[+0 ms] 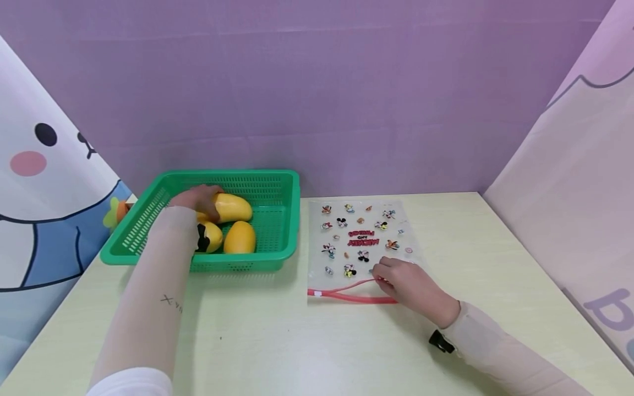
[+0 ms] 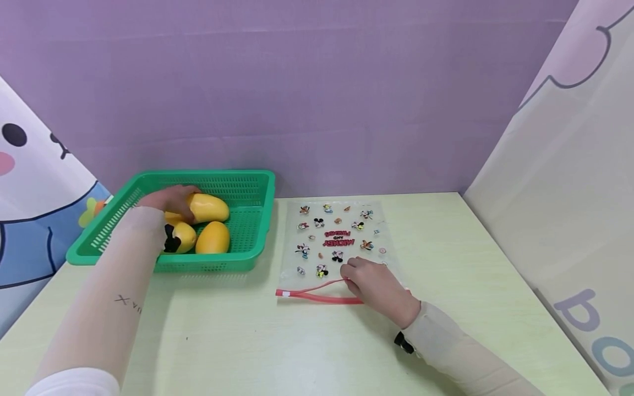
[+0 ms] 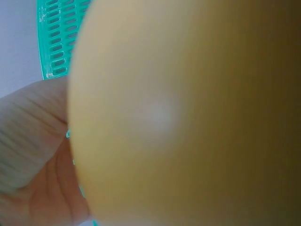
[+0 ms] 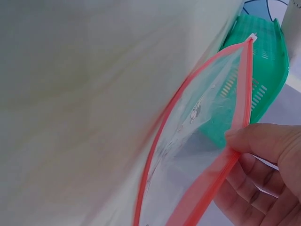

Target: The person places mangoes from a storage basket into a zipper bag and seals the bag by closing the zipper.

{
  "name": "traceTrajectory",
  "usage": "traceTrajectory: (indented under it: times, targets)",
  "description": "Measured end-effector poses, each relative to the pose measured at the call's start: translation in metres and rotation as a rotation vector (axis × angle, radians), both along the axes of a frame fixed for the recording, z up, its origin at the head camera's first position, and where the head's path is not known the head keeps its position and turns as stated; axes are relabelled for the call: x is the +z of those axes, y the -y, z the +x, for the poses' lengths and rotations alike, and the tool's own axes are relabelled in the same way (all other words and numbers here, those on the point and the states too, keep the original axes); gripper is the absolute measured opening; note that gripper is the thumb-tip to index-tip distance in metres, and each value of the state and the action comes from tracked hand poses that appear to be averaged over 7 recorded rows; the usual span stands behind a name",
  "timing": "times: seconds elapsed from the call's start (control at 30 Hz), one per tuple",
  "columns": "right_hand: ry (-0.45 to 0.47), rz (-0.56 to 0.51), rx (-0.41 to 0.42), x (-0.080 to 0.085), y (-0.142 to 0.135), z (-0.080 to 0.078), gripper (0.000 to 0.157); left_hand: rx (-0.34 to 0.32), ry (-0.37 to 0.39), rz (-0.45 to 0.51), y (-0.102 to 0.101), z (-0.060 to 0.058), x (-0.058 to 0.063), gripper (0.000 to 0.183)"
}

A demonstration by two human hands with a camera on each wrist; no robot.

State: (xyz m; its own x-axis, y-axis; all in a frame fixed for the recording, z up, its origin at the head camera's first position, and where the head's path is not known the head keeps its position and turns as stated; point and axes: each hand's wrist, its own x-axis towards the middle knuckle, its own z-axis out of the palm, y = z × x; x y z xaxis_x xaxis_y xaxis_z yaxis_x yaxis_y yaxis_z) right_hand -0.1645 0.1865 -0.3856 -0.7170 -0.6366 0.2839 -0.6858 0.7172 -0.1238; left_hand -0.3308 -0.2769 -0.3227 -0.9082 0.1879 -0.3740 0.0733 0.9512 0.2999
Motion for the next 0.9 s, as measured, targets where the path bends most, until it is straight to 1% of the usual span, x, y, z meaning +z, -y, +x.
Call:
traceTrajectory:
  times: [0.23, 0.5, 0.6, 0.77, 0.9]
  targets:
    - [-0.006, -0.014, 0.009, 0.0, 0.001, 0.0, 0.015, 0.006, -0.014, 0.0, -0.001, 0.001, 0.001, 0.079]
    - [0.006, -0.014, 0.012, 0.0, 0.0, 0.0, 0.015, -0.005, -0.02, -0.001, 0.001, -0.005, -0.001, 0.082]
    - [0.006, -0.014, 0.014, 0.0, 0.0, -0.001, 0.015, -0.006, -0.021, 0.003, 0.002, -0.005, 0.001, 0.083]
    - [0.014, -0.012, 0.013, 0.002, 0.001, -0.001, 0.015, -0.006, -0.026, 0.012, -0.001, 0.0, 0.009, 0.082]
    - [0.024, -0.016, 0.011, 0.002, 0.0, -0.001, 0.014, -0.014, -0.039, 0.014, -0.002, 0.0, 0.009, 0.079]
